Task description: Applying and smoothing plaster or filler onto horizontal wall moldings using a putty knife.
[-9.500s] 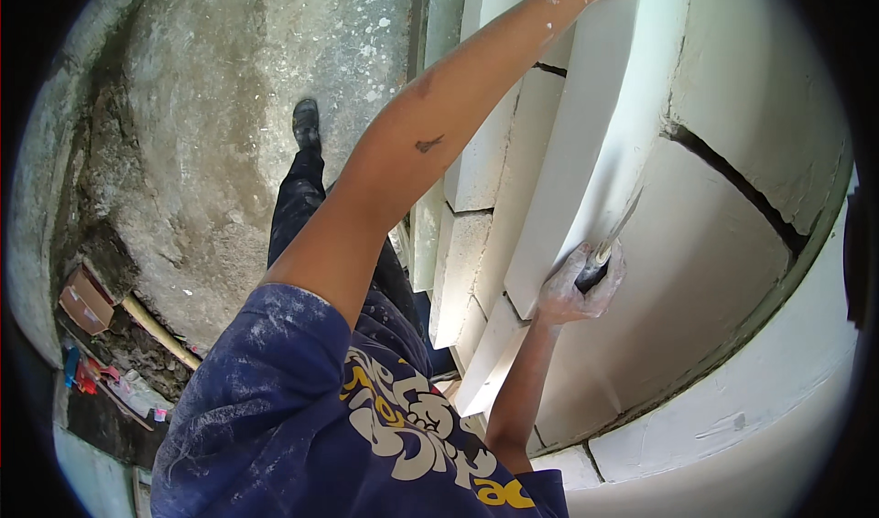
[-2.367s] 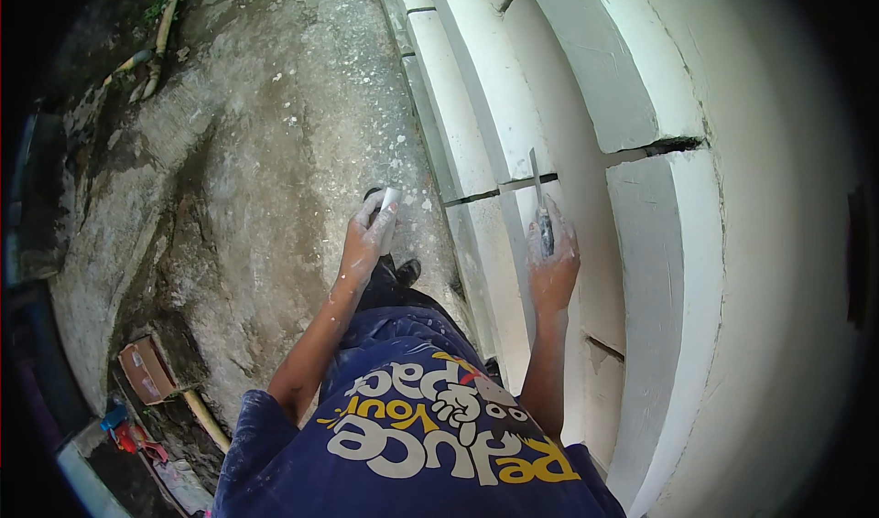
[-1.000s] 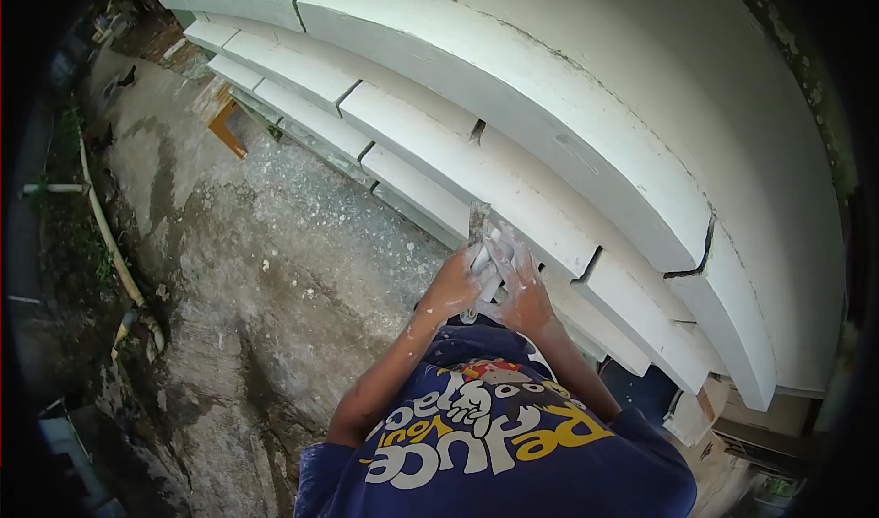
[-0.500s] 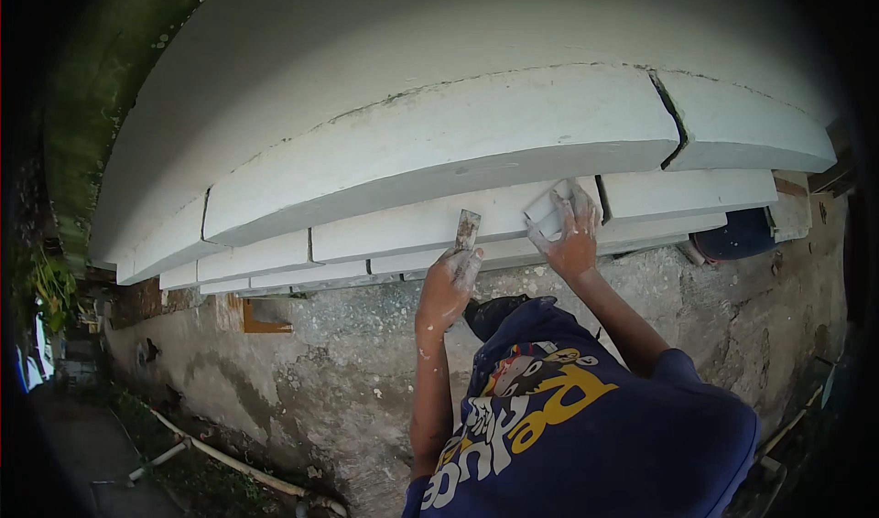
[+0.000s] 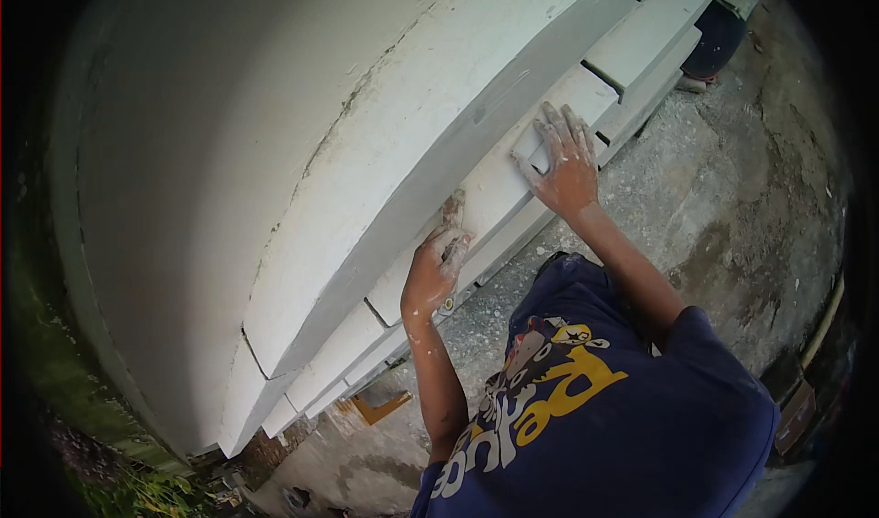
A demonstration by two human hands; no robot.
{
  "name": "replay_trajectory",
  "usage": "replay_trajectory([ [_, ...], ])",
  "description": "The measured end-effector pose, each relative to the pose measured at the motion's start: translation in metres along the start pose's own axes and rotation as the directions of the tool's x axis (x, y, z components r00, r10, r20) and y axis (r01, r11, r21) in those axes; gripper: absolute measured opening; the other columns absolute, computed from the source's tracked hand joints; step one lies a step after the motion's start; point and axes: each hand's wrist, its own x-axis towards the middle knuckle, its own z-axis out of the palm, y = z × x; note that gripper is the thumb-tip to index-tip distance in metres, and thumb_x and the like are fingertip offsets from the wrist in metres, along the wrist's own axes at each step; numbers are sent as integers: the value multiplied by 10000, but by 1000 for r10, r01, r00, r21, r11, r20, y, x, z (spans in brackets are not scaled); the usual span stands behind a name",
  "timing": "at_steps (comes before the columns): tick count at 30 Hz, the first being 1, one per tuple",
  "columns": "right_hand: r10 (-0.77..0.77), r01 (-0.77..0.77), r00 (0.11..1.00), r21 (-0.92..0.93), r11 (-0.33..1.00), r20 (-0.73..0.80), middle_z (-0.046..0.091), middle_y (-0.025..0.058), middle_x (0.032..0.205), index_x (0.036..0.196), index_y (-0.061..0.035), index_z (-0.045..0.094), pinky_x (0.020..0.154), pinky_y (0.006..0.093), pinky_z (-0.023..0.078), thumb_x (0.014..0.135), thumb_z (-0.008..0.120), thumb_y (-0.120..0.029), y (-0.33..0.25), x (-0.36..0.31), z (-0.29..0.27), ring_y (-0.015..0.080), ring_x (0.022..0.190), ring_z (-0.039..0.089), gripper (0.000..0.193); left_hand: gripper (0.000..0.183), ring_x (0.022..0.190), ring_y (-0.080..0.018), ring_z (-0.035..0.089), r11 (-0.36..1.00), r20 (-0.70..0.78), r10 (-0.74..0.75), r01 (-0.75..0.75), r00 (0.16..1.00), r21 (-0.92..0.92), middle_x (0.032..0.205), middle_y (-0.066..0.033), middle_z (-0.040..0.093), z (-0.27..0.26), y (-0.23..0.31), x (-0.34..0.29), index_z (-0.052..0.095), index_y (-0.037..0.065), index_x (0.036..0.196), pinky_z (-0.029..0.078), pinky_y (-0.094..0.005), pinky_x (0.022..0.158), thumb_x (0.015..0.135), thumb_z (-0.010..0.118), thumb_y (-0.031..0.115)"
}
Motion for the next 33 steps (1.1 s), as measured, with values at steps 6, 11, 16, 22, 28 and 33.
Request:
replay_trajectory([
  [6,-180,183,949,16,983,259,364,60,1594,1400,-278,589,1242,470,218,923,619,-519,-43,-43,3,293,1497,279,535,193,778,-192,582,995,129,103,-103,986,-9,884,-99,604,-37,-56,-34,669,-11,983,464,-309,737,1001,583,160],
  [11,370,-394,919,-288,873,-137,436,95,1548,1374,-241,613,1230,465,229,945,561,-550,28,18,-28,298,1485,305,532,205,757,-207,589,999,84,38,-38,996,-8,857,-118,613,-61,-93,-85,665,-20,949,472,-318,728,1001,575,156],
  [16,-9,17,988,-54,998,152,407,93,1566,1385,-273,605,1245,453,206,950,547,-567,-120,-82,19,295,1498,275,528,181,733,-192,580,987,64,-50,59,997,-150,826,-106,610,-87,-137,-123,651,-16,929,469,-319,703,998,573,132],
  [22,247,-267,962,-236,934,-112,382,63,1585,1391,-257,601,1252,446,210,944,582,-537,-8,-3,-2,278,1504,266,527,231,703,-122,553,981,62,195,-195,979,-8,801,-64,594,-89,-149,-117,643,-18,875,443,-277,647,1016,563,146],
  [28,59,-59,996,3,998,68,425,63,1556,1382,-240,610,1250,455,216,940,616,-481,-115,-77,23,268,1496,287,503,257,691,-139,549,969,125,-100,125,987,-213,759,-58,598,-97,-145,-119,634,-29,862,460,-288,648,1022,559,158],
  [33,81,-91,995,-216,972,-55,444,76,1541,1370,-233,619,1250,457,220,938,622,-450,7,-19,-14,291,1480,320,484,227,702,-157,568,998,134,-24,31,991,-52,746,-69,612,-94,-117,-106,639,-28,891,474,-301,673,1013,562,147],
])
